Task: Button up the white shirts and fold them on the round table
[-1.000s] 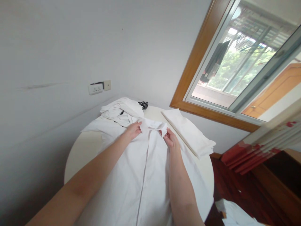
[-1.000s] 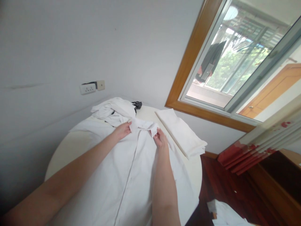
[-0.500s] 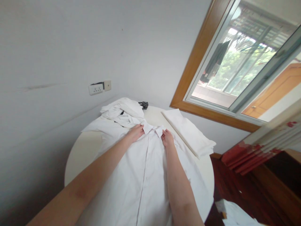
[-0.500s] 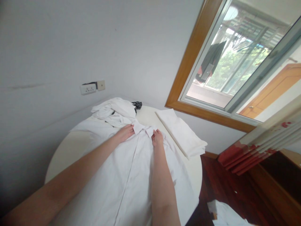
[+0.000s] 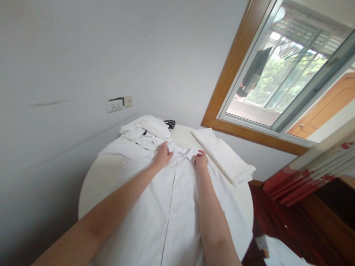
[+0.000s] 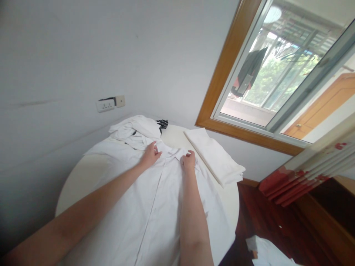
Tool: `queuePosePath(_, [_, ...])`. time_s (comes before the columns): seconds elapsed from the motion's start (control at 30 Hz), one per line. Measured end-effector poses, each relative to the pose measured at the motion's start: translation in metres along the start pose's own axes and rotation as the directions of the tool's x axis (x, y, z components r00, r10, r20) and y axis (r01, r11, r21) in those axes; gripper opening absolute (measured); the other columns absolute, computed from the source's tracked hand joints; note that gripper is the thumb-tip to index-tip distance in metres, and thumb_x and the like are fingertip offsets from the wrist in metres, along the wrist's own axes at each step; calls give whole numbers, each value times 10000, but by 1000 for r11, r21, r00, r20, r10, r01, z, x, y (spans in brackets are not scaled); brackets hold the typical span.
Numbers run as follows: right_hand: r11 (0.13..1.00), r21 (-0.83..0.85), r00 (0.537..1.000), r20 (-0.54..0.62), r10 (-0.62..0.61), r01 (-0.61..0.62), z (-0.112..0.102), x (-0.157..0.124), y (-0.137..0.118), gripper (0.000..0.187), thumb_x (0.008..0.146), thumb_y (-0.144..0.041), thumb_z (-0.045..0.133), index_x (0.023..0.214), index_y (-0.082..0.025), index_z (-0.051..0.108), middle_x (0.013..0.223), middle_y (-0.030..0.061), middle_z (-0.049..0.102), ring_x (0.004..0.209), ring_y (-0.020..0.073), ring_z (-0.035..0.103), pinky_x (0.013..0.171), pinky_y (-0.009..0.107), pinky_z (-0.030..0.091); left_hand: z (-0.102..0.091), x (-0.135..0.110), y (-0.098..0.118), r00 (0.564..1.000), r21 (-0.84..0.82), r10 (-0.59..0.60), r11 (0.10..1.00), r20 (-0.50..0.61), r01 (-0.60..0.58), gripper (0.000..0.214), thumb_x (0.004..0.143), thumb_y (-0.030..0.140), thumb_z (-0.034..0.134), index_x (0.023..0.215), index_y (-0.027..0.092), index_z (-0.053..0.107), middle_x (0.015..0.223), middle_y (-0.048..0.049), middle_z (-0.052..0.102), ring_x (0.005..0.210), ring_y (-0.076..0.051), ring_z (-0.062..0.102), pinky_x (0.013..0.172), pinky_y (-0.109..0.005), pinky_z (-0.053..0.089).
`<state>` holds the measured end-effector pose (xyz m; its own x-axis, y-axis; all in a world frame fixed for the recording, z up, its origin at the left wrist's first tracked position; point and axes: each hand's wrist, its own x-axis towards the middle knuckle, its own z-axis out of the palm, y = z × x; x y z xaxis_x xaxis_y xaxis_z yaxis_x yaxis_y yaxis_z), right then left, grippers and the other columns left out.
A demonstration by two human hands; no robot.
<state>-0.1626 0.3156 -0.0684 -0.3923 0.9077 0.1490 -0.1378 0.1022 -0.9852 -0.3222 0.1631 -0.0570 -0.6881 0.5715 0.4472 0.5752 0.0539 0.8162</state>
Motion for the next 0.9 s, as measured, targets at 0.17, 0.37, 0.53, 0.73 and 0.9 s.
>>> queuePosePath(0.17, [919,-280,960,53,-273,277,0,-10,-35,397,576,-83,624,940,-237,659,968,23,557,770,126,506,823,262,440,-10,-3,18,986,304,161,938,51,-169,435,753,247,611,1182,212,549,1000,-86,469,983,-250,489,897,-358,387])
queuePosePath(0.37, [907,-244,873,439,-212,342,15,-18,-47,358,582,-69,646,889,-243,704,943,6,570,655,102,476,753,268,449,3,3,29,911,322,275,871,306,-371,317,784,270,592,1098,250,630,926,-66,492,919,-219,497,869,-329,383])
queuePosePath(0.53, [785,-465,881,425,-209,410,28,-20,-24,354,605,5,578,829,-239,702,938,23,591,852,160,545,864,301,421,16,8,26,917,389,223,853,332,-348,301,773,200,589,1065,233,652,928,-88,502,930,-233,487,862,-341,370])
queuePosePath(0.73, [731,-574,922,325,-210,369,28,-20,-7,116,755,-242,614,840,-257,692,918,25,622,871,172,550,851,298,412,16,10,10,907,406,224,837,357,-367,209,845,298,513,945,227,683,865,-71,497,883,-208,492,832,-322,382])
queuePosePath(0.9, [783,-517,930,300,-212,345,24,-18,-6,158,778,-365,596,844,-256,688,878,8,644,779,150,540,774,260,400,16,12,3,901,358,249,854,355,-377,235,870,329,468,934,218,666,850,-63,503,877,-198,494,817,-305,390])
